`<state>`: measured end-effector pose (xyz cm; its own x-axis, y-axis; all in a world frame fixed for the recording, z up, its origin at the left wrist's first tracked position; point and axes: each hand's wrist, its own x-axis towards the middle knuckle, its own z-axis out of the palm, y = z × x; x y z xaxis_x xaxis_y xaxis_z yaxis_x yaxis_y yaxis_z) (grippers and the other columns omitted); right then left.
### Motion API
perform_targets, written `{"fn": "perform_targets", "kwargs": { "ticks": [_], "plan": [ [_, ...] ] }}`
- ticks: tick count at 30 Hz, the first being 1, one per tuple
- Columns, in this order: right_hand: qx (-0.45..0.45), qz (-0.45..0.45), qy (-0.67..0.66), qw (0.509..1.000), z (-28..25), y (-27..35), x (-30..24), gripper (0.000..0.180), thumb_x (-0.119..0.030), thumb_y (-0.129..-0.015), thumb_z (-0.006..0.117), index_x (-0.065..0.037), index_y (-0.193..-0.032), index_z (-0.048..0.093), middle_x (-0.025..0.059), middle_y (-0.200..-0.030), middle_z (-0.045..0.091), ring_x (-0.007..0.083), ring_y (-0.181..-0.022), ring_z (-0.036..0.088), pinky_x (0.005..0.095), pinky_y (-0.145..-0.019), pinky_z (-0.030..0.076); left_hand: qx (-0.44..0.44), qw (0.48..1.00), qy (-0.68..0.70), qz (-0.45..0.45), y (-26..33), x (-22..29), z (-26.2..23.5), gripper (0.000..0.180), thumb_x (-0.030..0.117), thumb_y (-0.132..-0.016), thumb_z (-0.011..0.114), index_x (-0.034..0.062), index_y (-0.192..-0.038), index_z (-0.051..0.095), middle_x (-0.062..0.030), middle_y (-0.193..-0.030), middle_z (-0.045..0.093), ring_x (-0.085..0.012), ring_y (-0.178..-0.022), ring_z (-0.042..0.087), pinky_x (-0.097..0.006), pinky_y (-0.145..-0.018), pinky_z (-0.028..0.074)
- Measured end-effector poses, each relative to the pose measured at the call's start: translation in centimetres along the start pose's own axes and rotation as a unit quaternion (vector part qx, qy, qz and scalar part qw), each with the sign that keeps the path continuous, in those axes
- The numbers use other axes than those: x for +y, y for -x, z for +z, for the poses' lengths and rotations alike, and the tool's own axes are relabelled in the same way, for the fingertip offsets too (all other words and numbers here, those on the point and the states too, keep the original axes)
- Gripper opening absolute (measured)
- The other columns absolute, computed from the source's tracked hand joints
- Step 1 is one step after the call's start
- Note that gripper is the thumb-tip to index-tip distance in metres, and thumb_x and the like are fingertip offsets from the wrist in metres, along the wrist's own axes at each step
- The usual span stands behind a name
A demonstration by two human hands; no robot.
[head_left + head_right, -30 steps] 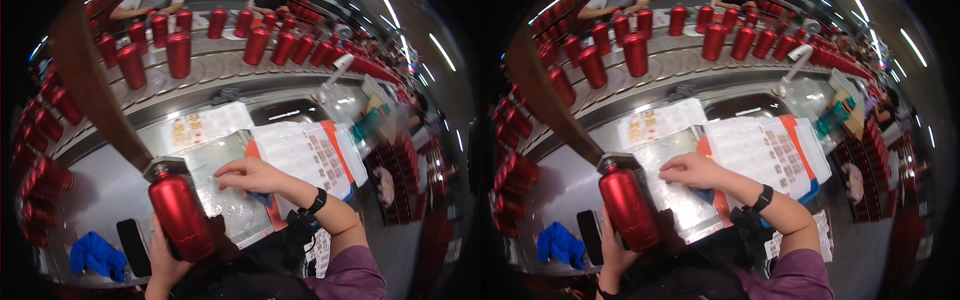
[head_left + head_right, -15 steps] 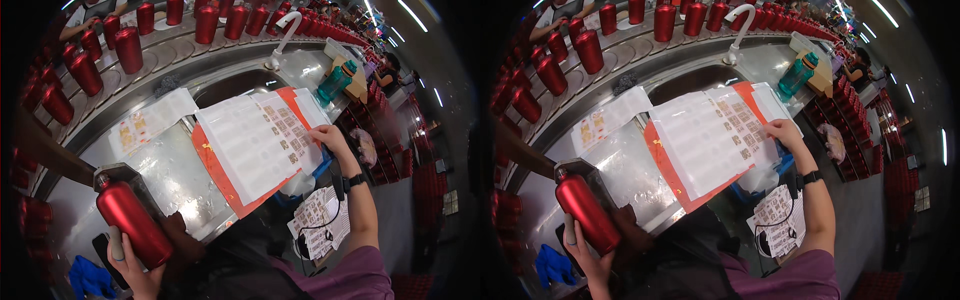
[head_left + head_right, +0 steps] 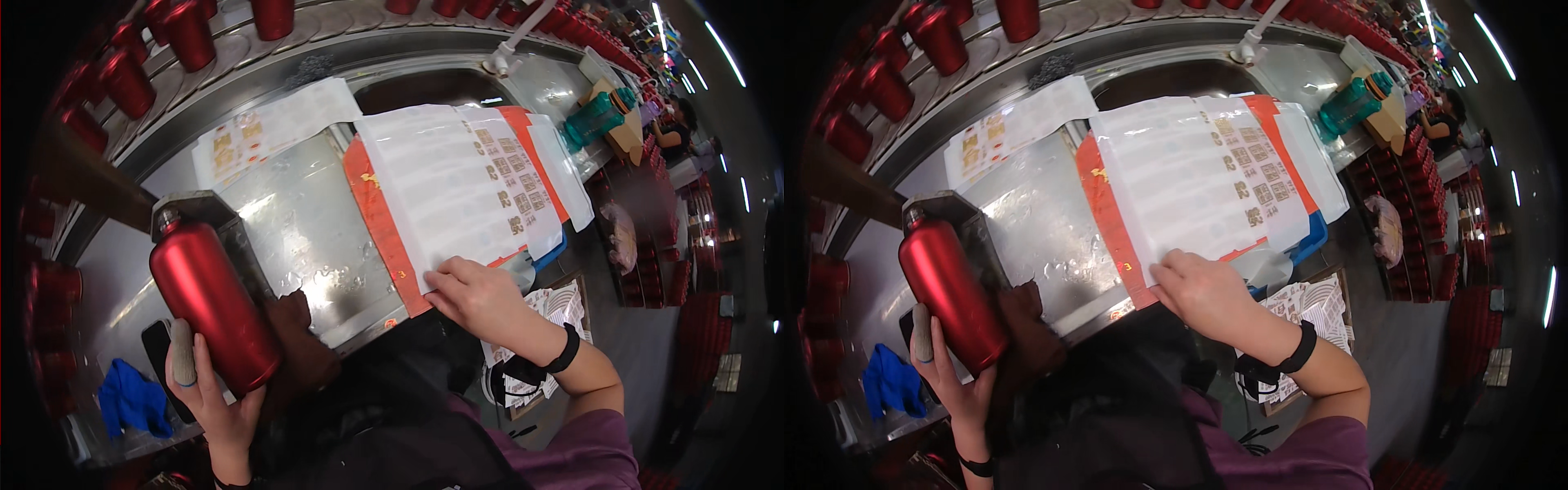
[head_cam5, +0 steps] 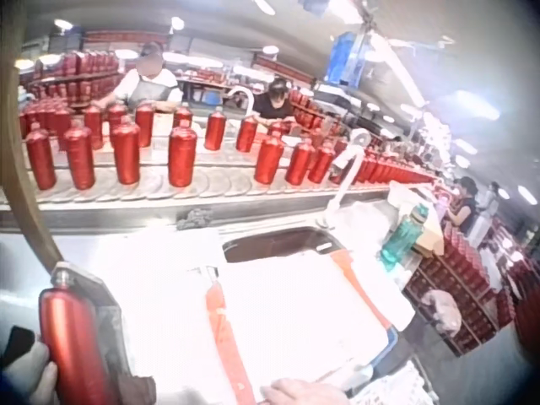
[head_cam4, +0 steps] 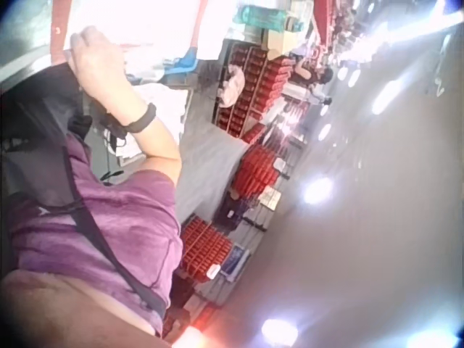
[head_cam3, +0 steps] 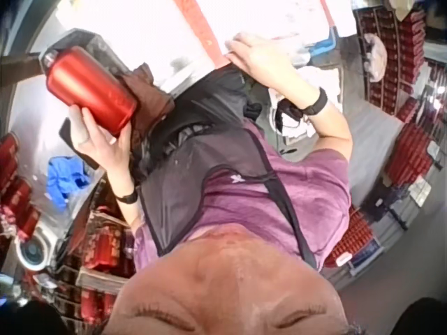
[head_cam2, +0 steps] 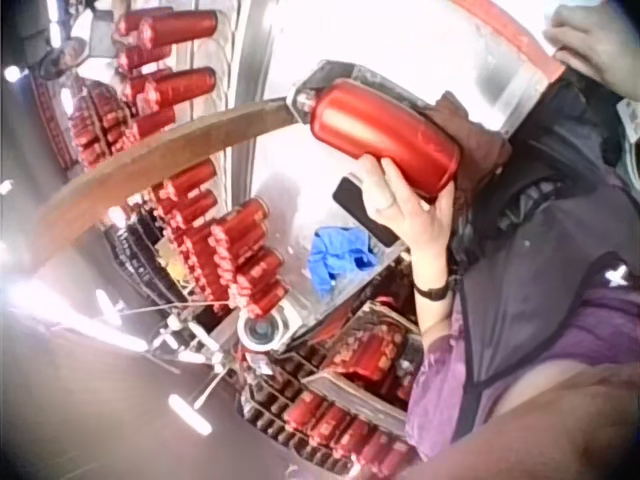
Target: Applying decorative labels and seals to red liquor bottles on a production line.
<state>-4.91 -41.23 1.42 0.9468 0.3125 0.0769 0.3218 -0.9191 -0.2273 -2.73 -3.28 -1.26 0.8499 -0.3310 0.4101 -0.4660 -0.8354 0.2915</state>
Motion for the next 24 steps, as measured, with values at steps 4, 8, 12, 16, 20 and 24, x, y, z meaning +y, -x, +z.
{"fn": "perform_targets", "kwargs": {
  "ticks": [4,8,12,16,20,24],
  "plan": [
    [-0.013,-0.022,0.048,0.999,0.2,-0.5,-0.2,0.023,-0.015,-0.084,0.066,-0.003,-0.102,0.063,0.0074,-0.091,0.059,0.0241,-0.08,0.064,0.0348,-0.064,0.053,0.008,1.0,0.004,-0.008,0.5,0.0,-0.1,0.091,0.03,-0.073,0.084,0.0019,-0.148,0.042,-0.0249,-0.15,0.04,-0.0439,-0.134,0.04,-0.05,-0.109,0.036],
    [-0.051,-0.079,0.156,0.983,1.0,-0.2,-0.8,0.027,-0.017,-0.081,0.071,-0.003,-0.103,0.065,0.0049,-0.095,0.062,0.0179,-0.079,0.066,0.03,-0.06,0.053,0.019,0.999,0.038,-0.022,0.8,-0.1,0.3,0.09,0.026,-0.072,0.084,0.0004,-0.147,0.042,-0.0247,-0.15,0.041,-0.0439,-0.135,0.041,-0.049,-0.111,0.035],
    [-0.07,-0.072,0.173,0.98,1.3,-0.9,0.1,0.025,-0.017,-0.08,0.069,-0.004,-0.101,0.065,0.0048,-0.093,0.06,0.0188,-0.079,0.066,0.0304,-0.061,0.054,0.021,0.999,0.035,-0.014,0.6,0.1,0.2,0.089,0.023,-0.072,0.083,-0.0004,-0.147,0.042,-0.0251,-0.15,0.041,-0.0436,-0.135,0.041,-0.049,-0.111,0.035],
    [-0.05,-0.063,0.06,0.995,0.2,-1.0,0.7,0.021,-0.017,-0.08,0.066,-0.006,-0.098,0.064,0.005,-0.093,0.06,0.0195,-0.081,0.066,0.0316,-0.062,0.054,0.015,0.999,0.051,-0.009,0.2,0.2,-0.2,0.082,0.011,-0.076,0.078,-0.0013,-0.148,0.04,-0.0248,-0.152,0.04,-0.041,-0.14,0.039,-0.047,-0.115,0.03],
    [-0.063,-0.056,0.074,0.994,0.0,-0.9,0.3,0.018,-0.017,-0.08,0.067,-0.007,-0.095,0.065,0.0042,-0.093,0.061,0.0214,-0.082,0.065,0.034,-0.064,0.055,0.017,0.998,0.052,-0.027,0.8,0.2,0.1,0.083,0.011,-0.076,0.078,-0.0011,-0.149,0.04,-0.0252,-0.152,0.04,-0.0406,-0.141,0.039,-0.047,-0.116,0.029],
    [-0.094,-0.102,0.162,0.977,0.3,-1.1,-0.4,0.016,-0.017,-0.08,0.07,-0.009,-0.092,0.065,0.0028,-0.096,0.063,0.0229,-0.08,0.065,0.0346,-0.064,0.054,0.025,0.998,0.051,-0.022,0.7,0.3,0.0,0.083,0.01,-0.075,0.077,-0.0007,-0.149,0.04,-0.0249,-0.153,0.039,-0.0406,-0.141,0.039,-0.047,-0.116,0.029]
  ]
}}
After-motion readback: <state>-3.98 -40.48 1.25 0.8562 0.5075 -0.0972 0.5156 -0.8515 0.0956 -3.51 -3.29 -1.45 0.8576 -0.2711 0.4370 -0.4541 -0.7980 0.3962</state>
